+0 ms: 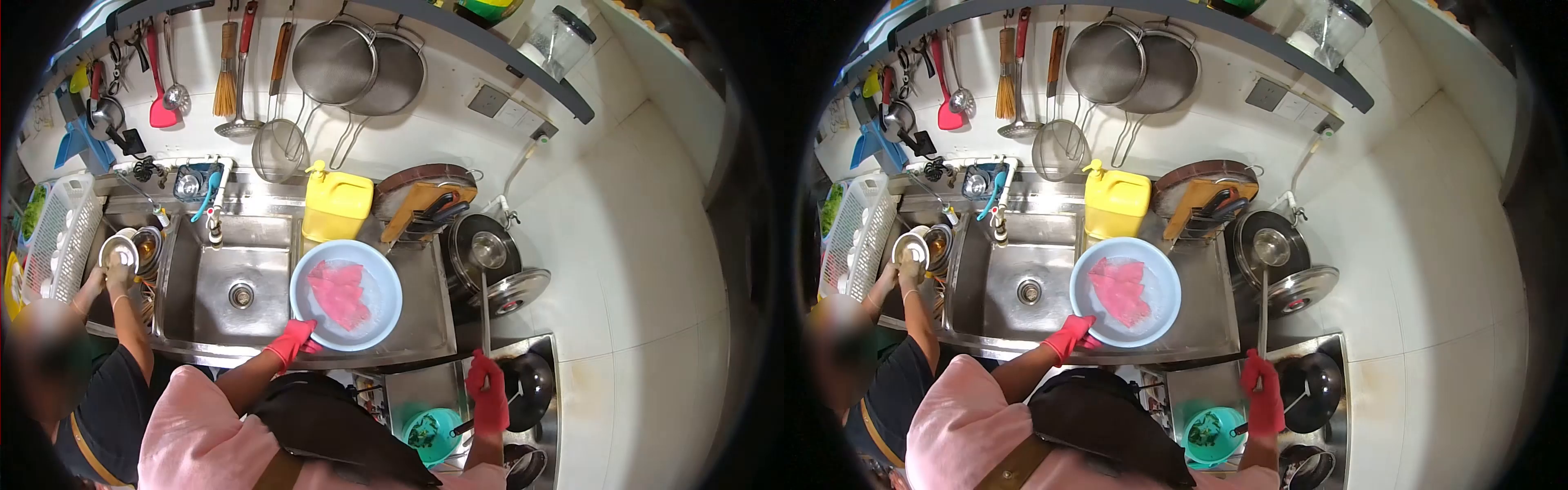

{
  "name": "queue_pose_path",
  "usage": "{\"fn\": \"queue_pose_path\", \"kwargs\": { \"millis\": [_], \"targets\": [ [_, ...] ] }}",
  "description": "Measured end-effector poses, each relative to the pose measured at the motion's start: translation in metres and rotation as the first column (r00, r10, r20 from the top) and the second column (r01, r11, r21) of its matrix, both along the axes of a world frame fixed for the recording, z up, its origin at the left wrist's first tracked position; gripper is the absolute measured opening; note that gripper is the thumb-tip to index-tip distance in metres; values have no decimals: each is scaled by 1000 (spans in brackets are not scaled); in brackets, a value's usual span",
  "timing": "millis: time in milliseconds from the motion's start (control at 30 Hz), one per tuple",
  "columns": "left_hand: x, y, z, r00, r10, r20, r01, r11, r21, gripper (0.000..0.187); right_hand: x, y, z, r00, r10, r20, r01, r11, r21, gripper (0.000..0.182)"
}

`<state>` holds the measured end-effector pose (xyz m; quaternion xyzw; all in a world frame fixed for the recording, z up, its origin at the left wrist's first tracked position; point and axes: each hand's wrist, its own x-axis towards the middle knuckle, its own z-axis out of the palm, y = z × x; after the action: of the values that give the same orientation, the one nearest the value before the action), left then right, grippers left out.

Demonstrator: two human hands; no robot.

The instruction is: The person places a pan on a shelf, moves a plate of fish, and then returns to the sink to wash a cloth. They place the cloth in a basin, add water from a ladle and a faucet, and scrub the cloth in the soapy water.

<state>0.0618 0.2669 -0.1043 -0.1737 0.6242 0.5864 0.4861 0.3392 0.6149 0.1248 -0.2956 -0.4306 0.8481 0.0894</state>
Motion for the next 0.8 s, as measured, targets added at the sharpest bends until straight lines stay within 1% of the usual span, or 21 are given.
{"fn": "queue_pose_path", "kwargs": {
  "millis": [100,167,200,233,267,300,333,367,400,433,467,533,633,733,800],
  "targets": [
    [-1,-2,4,999,-34,-5,34,999,-7,47,17,-62,50,964,-200,174,211,977,-44,9],
    [-2,-3,1,999,-24,44,22,999,44,47,36,-105,71,967,-215,136,179,956,234,13],
    [-2,-4,-1,997,-19,71,14,998,65,46,47,-118,67,979,-186,82,140,909,393,14],
    [-1,-6,-4,997,-23,79,15,994,105,47,58,-130,64,986,-164,32,121,831,543,16],
    [-1,-7,-6,996,-26,87,13,989,145,47,70,-140,55,995,-93,-42,96,707,701,17],
    [0,-7,-7,995,-30,93,13,983,185,48,78,-142,51,998,-59,-13,50,689,723,17],
    [0,-8,1,994,-36,101,17,983,184,48,82,-147,51,1000,-25,16,5,668,744,18],
    [0,-8,-1,993,-37,108,16,982,186,48,86,-149,55,991,-26,132,-64,770,634,19],
    [0,-7,-3,993,-36,114,14,982,190,49,88,-149,59,975,10,220,-119,864,489,20],
    [0,-7,-1,992,-36,122,12,981,193,49,87,-151,65,950,50,308,-156,930,332,20],
    [0,-8,2,992,-36,123,12,981,192,49,82,-150,72,926,119,357,-181,973,145,20],
    [1,-9,11,992,-33,123,9,982,191,49,69,-159,85,892,252,376,-302,950,80,19],
    [4,-11,18,995,-18,97,-1,980,197,49,60,-165,84,875,306,376,-339,941,21,20],
    [1,-14,25,992,-96,82,77,975,209,51,56,-168,78,848,304,435,-362,930,57,20],
    [2,-17,39,991,-102,85,80,971,225,52,55,-169,73,824,297,482,-412,899,150,22]
  ]
}}
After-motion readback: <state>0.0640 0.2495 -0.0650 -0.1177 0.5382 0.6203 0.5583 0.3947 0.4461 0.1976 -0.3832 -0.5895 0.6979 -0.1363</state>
